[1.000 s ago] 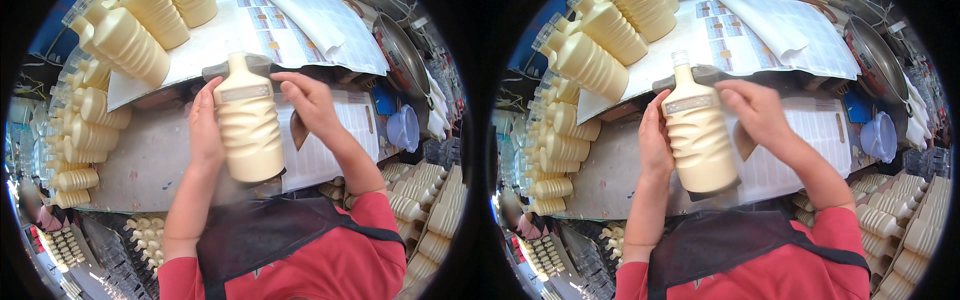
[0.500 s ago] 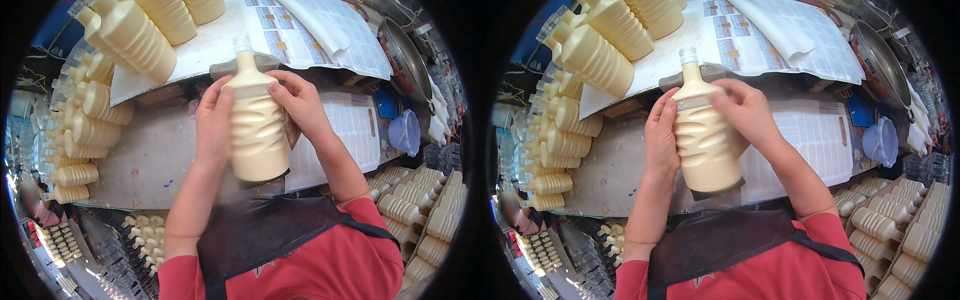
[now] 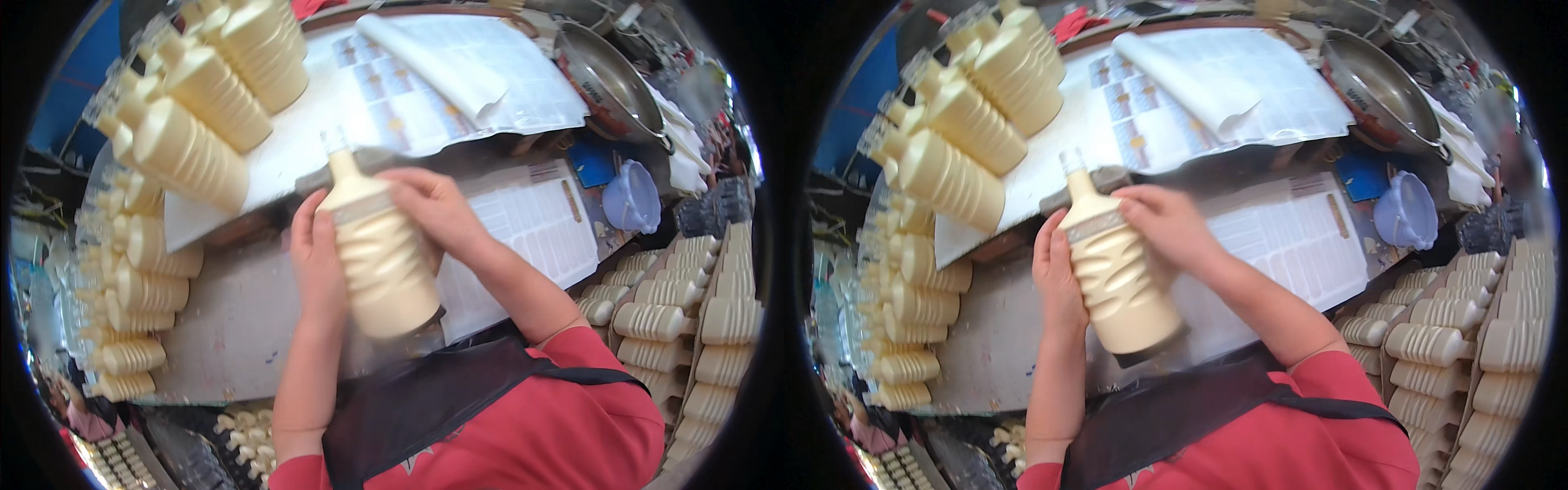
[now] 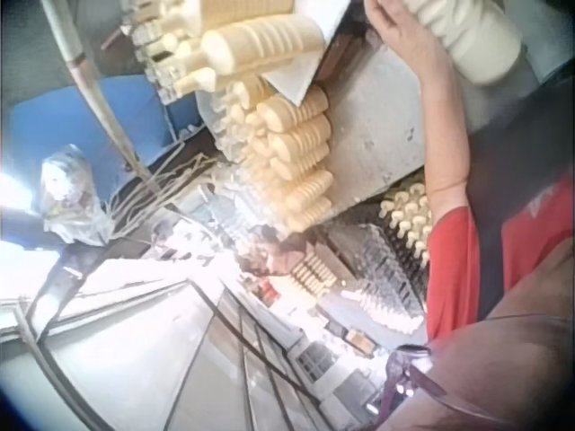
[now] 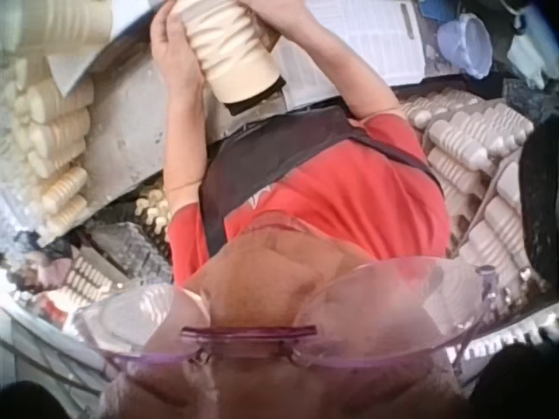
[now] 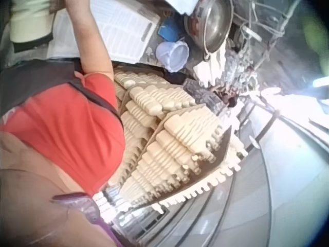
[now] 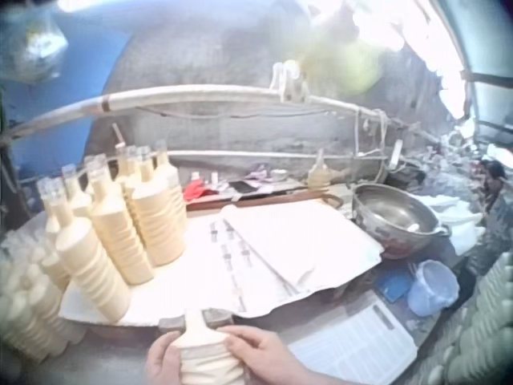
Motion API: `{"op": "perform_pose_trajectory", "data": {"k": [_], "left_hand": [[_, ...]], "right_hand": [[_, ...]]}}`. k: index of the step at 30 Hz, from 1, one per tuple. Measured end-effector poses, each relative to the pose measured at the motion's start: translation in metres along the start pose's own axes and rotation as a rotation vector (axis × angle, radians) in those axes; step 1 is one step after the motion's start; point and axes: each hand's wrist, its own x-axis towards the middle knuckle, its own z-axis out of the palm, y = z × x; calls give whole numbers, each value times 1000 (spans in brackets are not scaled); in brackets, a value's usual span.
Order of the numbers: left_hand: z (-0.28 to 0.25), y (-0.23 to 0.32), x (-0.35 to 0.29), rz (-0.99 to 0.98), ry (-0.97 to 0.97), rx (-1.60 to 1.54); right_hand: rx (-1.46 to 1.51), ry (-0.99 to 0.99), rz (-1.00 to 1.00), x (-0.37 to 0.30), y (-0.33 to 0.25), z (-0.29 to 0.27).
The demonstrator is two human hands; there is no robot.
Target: The person repeatedly picks up cream-colored plastic bottles, peels labels from a sheet, and applies them to the bottle bodies. They smooth each label by hand and place the labeled bottles into a green tray. The process is repeated for multiple bottles.
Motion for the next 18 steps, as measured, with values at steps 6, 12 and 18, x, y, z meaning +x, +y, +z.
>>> {"op": "perform_pose_trajectory", "data": {"k": [6, 12, 18], "left_hand": [[2, 2, -2, -25, -33, -48], [5, 7, 0, -78, -42, -118], [0, 12, -3, -66, -1, -155]], "right_hand": [[-765, 263, -384, 3, -38, -26], [-1295, 554, -417, 46, -65, -87], [-1385, 345, 56, 96, -125, -142]]}}
